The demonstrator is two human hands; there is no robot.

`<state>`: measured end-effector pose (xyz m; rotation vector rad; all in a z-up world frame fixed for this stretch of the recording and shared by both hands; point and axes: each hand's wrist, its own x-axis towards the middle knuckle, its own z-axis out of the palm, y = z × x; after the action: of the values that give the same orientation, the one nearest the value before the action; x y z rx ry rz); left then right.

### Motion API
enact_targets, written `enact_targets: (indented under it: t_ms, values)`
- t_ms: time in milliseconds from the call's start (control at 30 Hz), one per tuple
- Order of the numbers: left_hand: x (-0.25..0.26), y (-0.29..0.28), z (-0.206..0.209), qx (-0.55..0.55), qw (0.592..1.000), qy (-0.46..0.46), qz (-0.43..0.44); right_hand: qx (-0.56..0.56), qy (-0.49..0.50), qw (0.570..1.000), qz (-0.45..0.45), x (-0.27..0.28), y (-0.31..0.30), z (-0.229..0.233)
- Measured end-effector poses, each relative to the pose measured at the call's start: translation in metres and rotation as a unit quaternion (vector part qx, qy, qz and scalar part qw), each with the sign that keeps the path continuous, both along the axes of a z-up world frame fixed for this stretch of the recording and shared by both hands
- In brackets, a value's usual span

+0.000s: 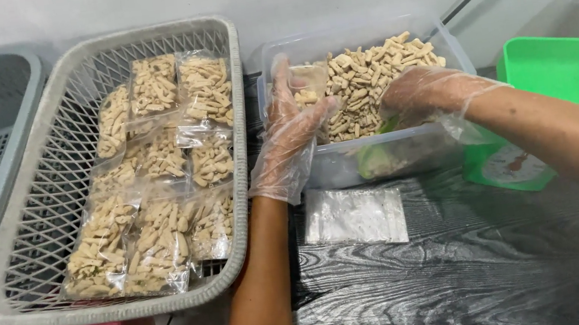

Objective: Scooping small food items from a large container into individual plastic bags and organizing them in a basket.

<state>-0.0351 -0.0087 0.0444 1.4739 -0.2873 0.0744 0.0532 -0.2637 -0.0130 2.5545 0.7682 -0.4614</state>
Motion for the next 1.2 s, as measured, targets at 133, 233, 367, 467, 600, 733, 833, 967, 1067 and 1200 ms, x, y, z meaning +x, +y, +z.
enact_targets:
  t_ms: [133, 233, 367, 467, 600, 733, 833, 967, 1067, 1200]
  values:
    - [0.005, 0.004, 0.002, 0.202, 0.979, 0.030, 0.029, 0.017, 0.033, 0.998, -0.059, 0.005, -0.013, 0.015]
    - [0.007, 0.003, 0.004, 0.292, 0.955, 0.043, 0.042, 0.058, 0.058, 0.994, -0.072, 0.002, -0.022, 0.032]
    - [0.007, 0.002, 0.004, 0.310, 0.949, 0.043, 0.046, 0.145, 0.096, 0.974, -0.143, 0.006, -0.031, 0.057]
    - [0.006, 0.002, -0.002, 0.214, 0.977, 0.025, 0.010, 0.175, 0.085, 0.950, -0.242, -0.022, -0.023, 0.099]
    - [0.007, -0.001, -0.014, 0.063, 0.997, 0.001, -0.045, 0.206, 0.094, 0.924, -0.309, -0.041, -0.018, 0.151]
    - [0.015, 0.001, -0.021, 0.052, 0.998, 0.006, -0.046, 0.171, -0.023, 0.951, -0.256, -0.051, -0.014, 0.188]
    - [0.014, 0.002, -0.022, 0.145, 0.989, -0.019, -0.016, 0.148, -0.091, 0.960, -0.221, -0.063, 0.000, 0.207]
    - [0.004, -0.001, -0.018, 0.000, 0.998, 0.002, -0.067, 0.137, -0.197, 0.953, -0.187, -0.092, 0.044, 0.207]
    - [0.013, -0.003, -0.022, 0.024, 0.998, 0.010, -0.056, 0.086, -0.202, 0.952, -0.212, -0.115, 0.079, 0.201]
    - [0.011, -0.003, -0.017, -0.052, 0.993, 0.006, -0.101, -0.037, -0.360, 0.932, 0.018, -0.093, 0.054, 0.133]
